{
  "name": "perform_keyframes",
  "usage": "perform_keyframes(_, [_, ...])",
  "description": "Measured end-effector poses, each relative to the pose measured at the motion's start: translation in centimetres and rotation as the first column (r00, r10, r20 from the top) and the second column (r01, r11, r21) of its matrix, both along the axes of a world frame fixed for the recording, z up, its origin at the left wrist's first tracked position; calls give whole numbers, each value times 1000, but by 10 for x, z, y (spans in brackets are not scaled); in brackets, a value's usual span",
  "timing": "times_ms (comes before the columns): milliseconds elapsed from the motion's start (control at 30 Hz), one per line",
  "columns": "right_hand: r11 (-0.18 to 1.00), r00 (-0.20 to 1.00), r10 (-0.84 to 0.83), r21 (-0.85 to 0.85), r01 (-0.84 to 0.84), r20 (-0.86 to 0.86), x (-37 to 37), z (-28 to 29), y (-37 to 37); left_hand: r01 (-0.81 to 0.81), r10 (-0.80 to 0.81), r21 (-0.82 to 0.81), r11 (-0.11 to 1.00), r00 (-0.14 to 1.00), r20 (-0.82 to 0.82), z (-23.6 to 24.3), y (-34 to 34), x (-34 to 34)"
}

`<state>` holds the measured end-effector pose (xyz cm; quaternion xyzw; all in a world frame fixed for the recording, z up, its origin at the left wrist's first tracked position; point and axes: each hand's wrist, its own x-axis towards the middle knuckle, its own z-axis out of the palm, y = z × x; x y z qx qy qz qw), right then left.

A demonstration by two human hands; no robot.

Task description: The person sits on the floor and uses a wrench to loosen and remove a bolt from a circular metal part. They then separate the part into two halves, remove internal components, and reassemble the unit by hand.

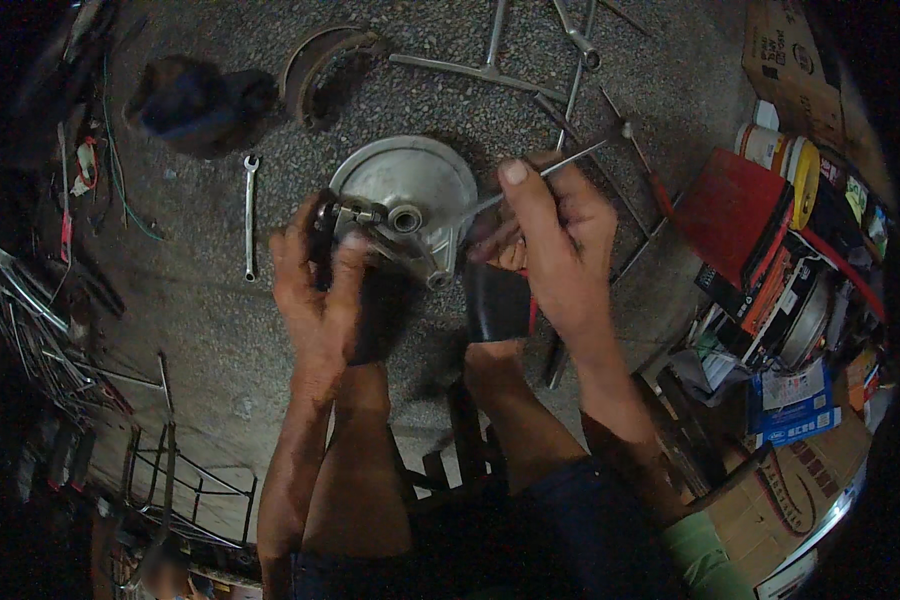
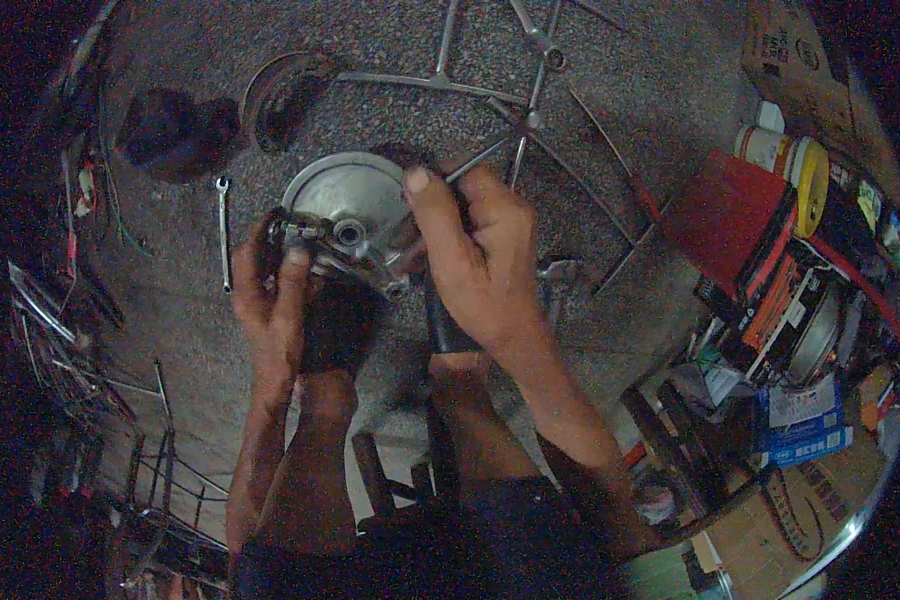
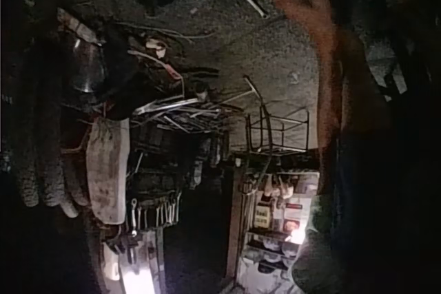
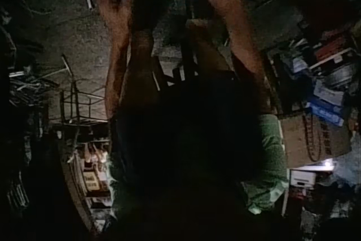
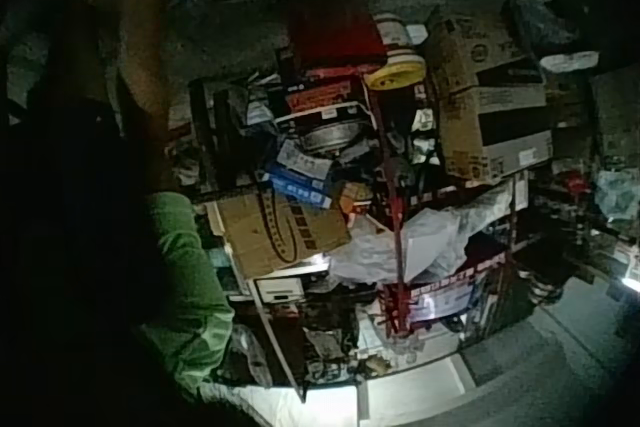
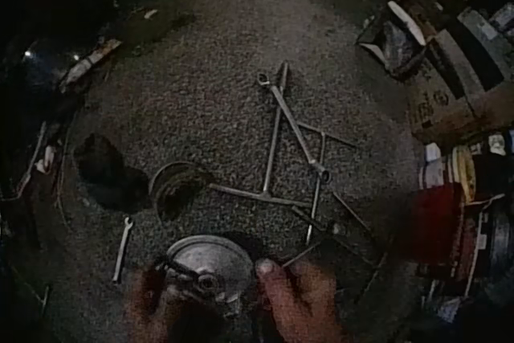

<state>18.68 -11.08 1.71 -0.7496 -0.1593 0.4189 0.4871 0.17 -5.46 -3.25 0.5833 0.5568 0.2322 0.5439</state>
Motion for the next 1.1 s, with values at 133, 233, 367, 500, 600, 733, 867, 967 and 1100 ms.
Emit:
perform_keyframes(133, [963, 992, 45, -260, -75, -119, -10, 12, -9, -10, 5, -165, 986, 1000, -28, 7, 14, -4])
perform_keyframes(233, [894, 692, 443, -218, -392, 570, -16, -5, -30, 84, -98, -135, 987, 991, -94, 15, 24, -5])
perform_keyframes(367, [932, 976, 201, -323, -165, 81, -17, -11, -53, 254, -274, -153, 955, 953, -129, 23, 44, -6])
perform_keyframes(500, [970, 999, 10, -244, -1, 37, 6, 2, -60, 190, -211, -285, 940, 977, -44, 32, 47, -7])
perform_keyframes(600, [854, 884, 274, -519, -42, 380, 45, 43, -69, 433, -427, 11, 901, 892, -150, 3, 47, -22])
perform_keyframes(733, [928, 831, 32, -324, 182, 556, 94, 84, -105, 429, -463, -189, 883, 862, -204, 15, 52, -10])
perform_keyframes(867, [936, 801, -178, -153, 317, 571, 113, 156, -106, 550, -536, -62, 833, 775, -335, 9, 63, -35])
perform_keyframes(967, [917, 713, -372, 115, 382, 594, 121, 202, -137, 539, -448, 121, 834, 788, -423, 18, 74, -64])
perform_keyframes(1100, [871, 675, -451, 125, 475, 583, 114, 263, -200, 409, -356, 88, 908, 866, -351, 38, 107, -95])
